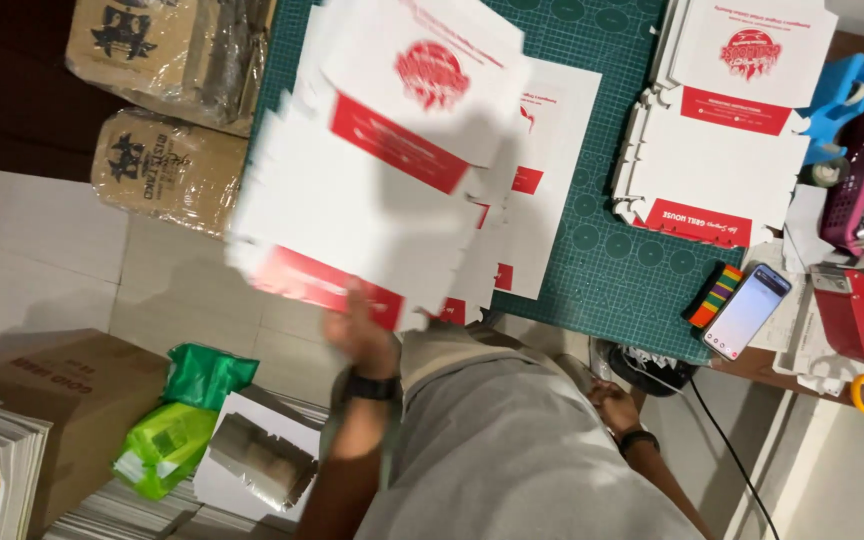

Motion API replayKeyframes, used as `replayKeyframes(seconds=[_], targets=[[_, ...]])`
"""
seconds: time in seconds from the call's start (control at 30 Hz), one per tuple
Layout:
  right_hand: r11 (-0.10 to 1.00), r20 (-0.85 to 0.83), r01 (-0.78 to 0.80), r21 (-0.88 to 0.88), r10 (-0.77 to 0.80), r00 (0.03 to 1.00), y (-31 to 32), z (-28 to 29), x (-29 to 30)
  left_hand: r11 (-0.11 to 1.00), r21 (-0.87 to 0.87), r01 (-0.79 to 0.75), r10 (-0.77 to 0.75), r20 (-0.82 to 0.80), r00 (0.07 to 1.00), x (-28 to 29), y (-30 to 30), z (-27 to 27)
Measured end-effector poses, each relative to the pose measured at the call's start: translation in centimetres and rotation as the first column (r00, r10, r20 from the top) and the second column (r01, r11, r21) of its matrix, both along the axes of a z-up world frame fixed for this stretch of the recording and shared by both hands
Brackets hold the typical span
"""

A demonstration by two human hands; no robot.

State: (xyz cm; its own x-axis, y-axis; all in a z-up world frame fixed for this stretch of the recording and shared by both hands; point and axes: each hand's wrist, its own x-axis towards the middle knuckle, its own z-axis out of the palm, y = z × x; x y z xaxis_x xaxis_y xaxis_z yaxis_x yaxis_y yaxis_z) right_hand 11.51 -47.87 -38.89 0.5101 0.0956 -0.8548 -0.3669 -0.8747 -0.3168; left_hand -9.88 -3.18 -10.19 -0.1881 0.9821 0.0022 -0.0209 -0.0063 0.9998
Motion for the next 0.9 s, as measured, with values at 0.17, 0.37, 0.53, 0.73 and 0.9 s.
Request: replayKeyframes(seconds=[0.17,0.37,0.53,0.73,0.9], targets=[[1.0,0.008,0.017,-0.022,-0.016,1.0,-1.2,-1.5,0.4,0.749,-0.642,0.164,-0.182,0.039,0.982,2.6,-4.2,-10.4],[0.982,-0.019,0.186,0.031,-0.186,0.982,2.9,10.5,-0.2,0.325,-0.914,0.241,-0.797,-0.127,0.591,0.4,-2.1,-5.2],[0.999,-0.039,0.03,0.029,-0.029,0.999,-1.2,0.4,0.5,0.365,-0.884,0.292,-0.42,0.124,0.899,1.5,-1.7,-4.6],[0.998,-0.021,-0.063,0.002,0.063,0.998,0.8,3.4,-0.9,0.489,-0.843,0.227,0.049,0.286,0.957,0.5,-2.5,-10.7],[1.0,0.035,-0.011,0.01,0.011,0.999,6.5,9.9,0.3,0.595,-0.756,0.271,-0.099,0.266,0.959,2.4,-0.8,-3.2]])
